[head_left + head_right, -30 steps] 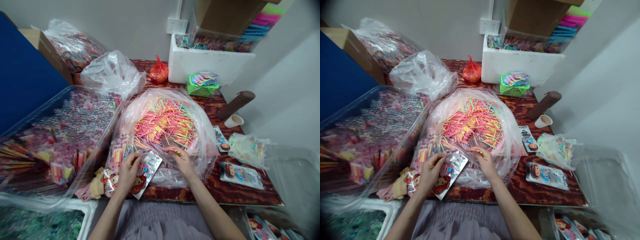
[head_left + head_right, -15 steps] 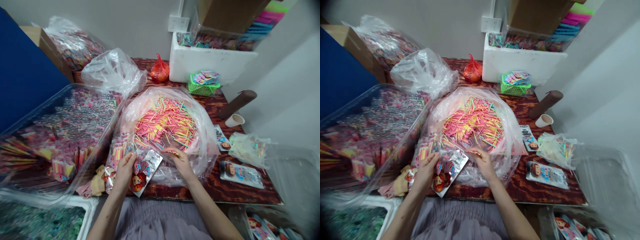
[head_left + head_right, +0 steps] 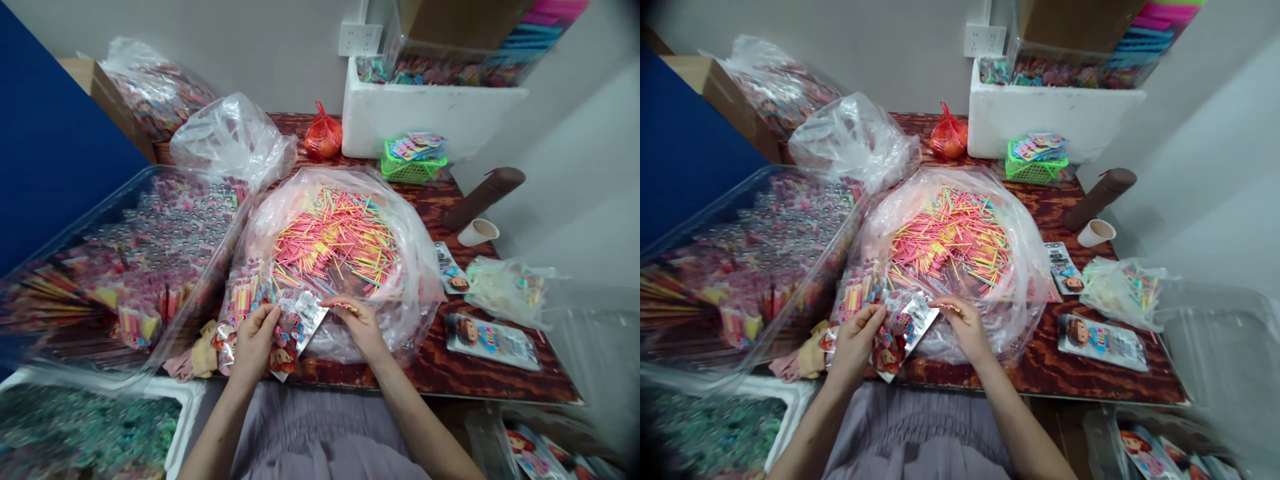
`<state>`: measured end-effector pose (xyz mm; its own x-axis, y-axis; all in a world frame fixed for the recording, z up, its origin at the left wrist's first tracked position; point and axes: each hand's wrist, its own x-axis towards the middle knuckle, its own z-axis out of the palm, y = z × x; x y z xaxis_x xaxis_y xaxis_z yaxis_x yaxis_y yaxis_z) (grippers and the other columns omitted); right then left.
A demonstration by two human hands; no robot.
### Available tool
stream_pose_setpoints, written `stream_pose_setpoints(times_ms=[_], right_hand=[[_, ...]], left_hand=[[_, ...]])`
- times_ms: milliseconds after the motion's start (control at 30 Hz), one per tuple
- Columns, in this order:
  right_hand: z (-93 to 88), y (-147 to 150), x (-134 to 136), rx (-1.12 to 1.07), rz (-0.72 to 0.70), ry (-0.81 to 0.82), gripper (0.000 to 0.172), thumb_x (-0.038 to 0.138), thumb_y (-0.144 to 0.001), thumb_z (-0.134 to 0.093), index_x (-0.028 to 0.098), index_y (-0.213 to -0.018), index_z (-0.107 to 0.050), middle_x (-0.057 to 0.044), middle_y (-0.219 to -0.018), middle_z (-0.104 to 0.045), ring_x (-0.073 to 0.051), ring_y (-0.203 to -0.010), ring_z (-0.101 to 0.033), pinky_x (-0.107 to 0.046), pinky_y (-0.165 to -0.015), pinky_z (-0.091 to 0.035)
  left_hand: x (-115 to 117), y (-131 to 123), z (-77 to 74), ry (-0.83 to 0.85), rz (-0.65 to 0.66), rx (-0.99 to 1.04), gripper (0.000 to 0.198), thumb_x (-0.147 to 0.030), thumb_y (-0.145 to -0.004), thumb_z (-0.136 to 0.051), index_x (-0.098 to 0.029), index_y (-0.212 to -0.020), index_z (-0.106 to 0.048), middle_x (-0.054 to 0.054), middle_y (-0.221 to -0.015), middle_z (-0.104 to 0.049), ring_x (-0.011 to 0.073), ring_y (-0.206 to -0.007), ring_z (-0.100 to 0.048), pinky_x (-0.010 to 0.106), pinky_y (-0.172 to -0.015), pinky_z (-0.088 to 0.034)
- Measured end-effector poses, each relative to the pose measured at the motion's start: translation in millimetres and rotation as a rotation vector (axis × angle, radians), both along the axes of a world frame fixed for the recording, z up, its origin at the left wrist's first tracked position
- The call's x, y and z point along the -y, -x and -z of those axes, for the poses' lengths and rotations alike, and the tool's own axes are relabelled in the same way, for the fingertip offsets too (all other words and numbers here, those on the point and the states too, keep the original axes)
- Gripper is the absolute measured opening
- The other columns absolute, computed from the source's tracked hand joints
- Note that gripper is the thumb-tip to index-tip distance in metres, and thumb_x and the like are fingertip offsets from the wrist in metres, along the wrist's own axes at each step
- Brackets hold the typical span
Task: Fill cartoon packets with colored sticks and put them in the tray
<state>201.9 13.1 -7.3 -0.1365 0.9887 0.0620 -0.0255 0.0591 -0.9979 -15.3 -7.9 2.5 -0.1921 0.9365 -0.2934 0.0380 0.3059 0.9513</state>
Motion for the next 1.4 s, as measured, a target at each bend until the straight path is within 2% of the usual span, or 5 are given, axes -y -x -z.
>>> stream_pose_setpoints(times_ms=[500, 633, 800, 1067, 1400], right_hand=[[1.4, 7.2, 1.6, -0.070, 0.091, 0.082, 0.016, 0.035, -0.090, -0.059, 0.023, -0.091, -0.070, -0.004, -0.090, -0.075, -0.020, -0.089, -0.068, -0.035, -0.087, -0.050], [-16.2, 12.6, -14.0, -0.349, 0.247, 0.161, 0.014, 0.037, -0.089, -0.059, 0.024, -0.092, -0.062, -0.003, -0.087, -0.074, -0.021, -0.088, -0.070, -0.041, -0.088, -0.052], [-49.2, 25.0, -33.5, -0.550, 0.142, 0.189, 0.015, 0.041, -0.088, -0.060, 0.026, -0.093, -0.060, -0.003, -0.096, -0.074, -0.024, -0.101, -0.069, -0.047, -0.094, -0.051], [-58.4, 49.8, -29.5, -0.588, 0.035, 0.283, 0.017, 0.042, -0.085, -0.064, 0.026, -0.091, -0.061, -0.004, -0.095, -0.075, -0.026, -0.104, -0.068, -0.049, -0.098, -0.049], [-75.4, 44.1, -9.1, -0.502, 0.221, 0.375, 0.019, 0.033, -0.076, -0.075, 0.019, -0.084, -0.064, -0.005, -0.082, -0.077, -0.025, -0.096, -0.071, -0.041, -0.094, -0.050]], left_hand=[[5.2, -7.4, -4.0, -0.266, 0.086, -0.240, 0.023, -0.037, -0.084, -0.060, -0.020, -0.087, -0.075, 0.004, -0.086, -0.074, 0.0199, -0.082, -0.067, 0.028, -0.076, -0.052], [5.9, -13.4, -0.5, -0.316, 0.150, -0.222, 0.021, -0.033, -0.086, -0.060, -0.021, -0.091, -0.076, 0.005, -0.090, -0.076, 0.0203, -0.086, -0.069, 0.030, -0.079, -0.054], [5.6, -18.5, -2.6, -0.350, 0.245, -0.210, 0.021, -0.031, -0.088, -0.058, -0.021, -0.094, -0.076, 0.006, -0.093, -0.075, 0.0199, -0.088, -0.069, 0.030, -0.080, -0.053], [7.8, -23.5, -2.5, -0.262, 0.122, -0.109, 0.022, -0.034, -0.085, -0.060, -0.020, -0.092, -0.076, 0.005, -0.090, -0.076, 0.0195, -0.084, -0.069, 0.029, -0.076, -0.054], [11.2, -30.4, -2.8, -0.236, 0.114, -0.095, 0.017, -0.029, -0.084, -0.061, -0.019, -0.088, -0.074, 0.003, -0.085, -0.073, 0.0172, -0.080, -0.065, 0.025, -0.073, -0.049]])
